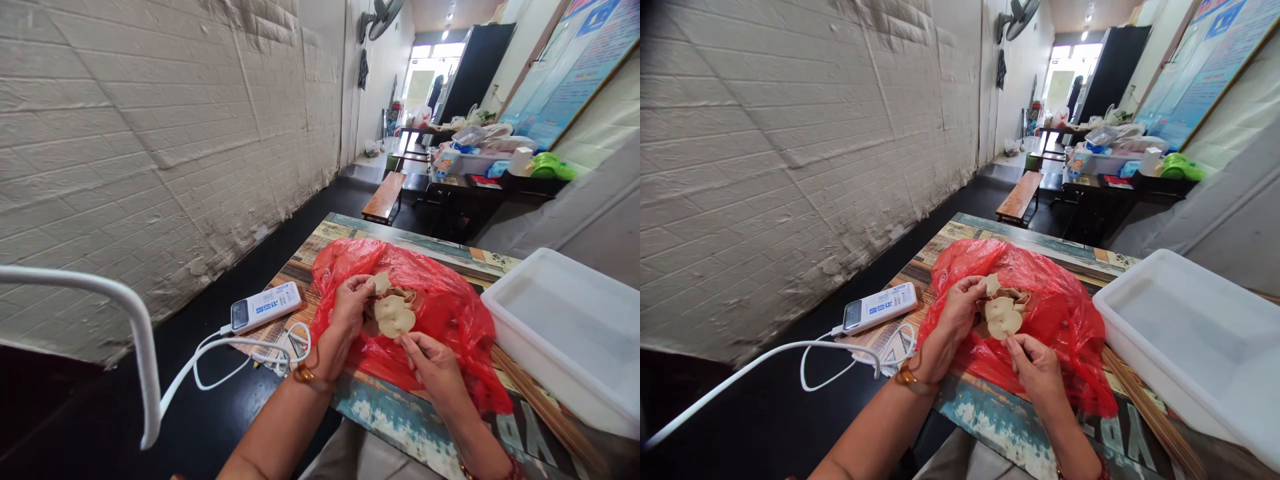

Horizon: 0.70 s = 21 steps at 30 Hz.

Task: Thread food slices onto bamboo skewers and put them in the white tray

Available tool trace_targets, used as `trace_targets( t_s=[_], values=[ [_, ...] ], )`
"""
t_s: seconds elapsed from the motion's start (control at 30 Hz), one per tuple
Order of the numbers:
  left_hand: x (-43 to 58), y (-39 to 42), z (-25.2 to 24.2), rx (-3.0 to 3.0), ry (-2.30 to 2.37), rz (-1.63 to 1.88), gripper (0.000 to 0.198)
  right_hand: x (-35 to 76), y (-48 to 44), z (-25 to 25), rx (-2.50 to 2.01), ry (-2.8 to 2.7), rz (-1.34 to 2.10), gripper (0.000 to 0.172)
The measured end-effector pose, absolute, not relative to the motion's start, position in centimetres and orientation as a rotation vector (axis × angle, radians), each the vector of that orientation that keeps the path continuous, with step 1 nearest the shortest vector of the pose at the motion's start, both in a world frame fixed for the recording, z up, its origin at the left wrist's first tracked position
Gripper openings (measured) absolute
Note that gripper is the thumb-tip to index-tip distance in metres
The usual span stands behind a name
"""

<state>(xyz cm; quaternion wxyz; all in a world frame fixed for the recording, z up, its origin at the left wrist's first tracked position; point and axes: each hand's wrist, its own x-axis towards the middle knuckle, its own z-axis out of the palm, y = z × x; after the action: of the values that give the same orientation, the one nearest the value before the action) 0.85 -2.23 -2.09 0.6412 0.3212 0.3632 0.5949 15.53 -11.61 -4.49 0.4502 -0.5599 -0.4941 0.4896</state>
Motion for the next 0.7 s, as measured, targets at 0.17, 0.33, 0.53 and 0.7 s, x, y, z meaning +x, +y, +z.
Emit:
trace_targets(
  t_s=[0.17, 0.33, 0.53, 0.7],
  values=[
    [0.72, -2.36, -1.8, 0.73, 0.835, 1.326, 0.026, 15.78, -11.56, -4.32, -1.38, -1.213, 1.225, 0.039],
    [0.59, -2.43, -1.53, 0.721, 0.802, 1.309, 0.024, 15.65, -11.51, -3.8, -1.388, -1.171, 1.224, 0.041],
    [0.6, -2.45, -1.9, 0.747, 0.806, 1.322, 0.023, 15.58, -11.49, -3.63, -1.395, -1.172, 1.226, 0.044],
    [0.64, -2.45, -2.08, 0.783, 0.822, 1.303, 0.024, 15.62, -11.44, -3.78, -1.379, -1.18, 1.226, 0.041]
  ],
)
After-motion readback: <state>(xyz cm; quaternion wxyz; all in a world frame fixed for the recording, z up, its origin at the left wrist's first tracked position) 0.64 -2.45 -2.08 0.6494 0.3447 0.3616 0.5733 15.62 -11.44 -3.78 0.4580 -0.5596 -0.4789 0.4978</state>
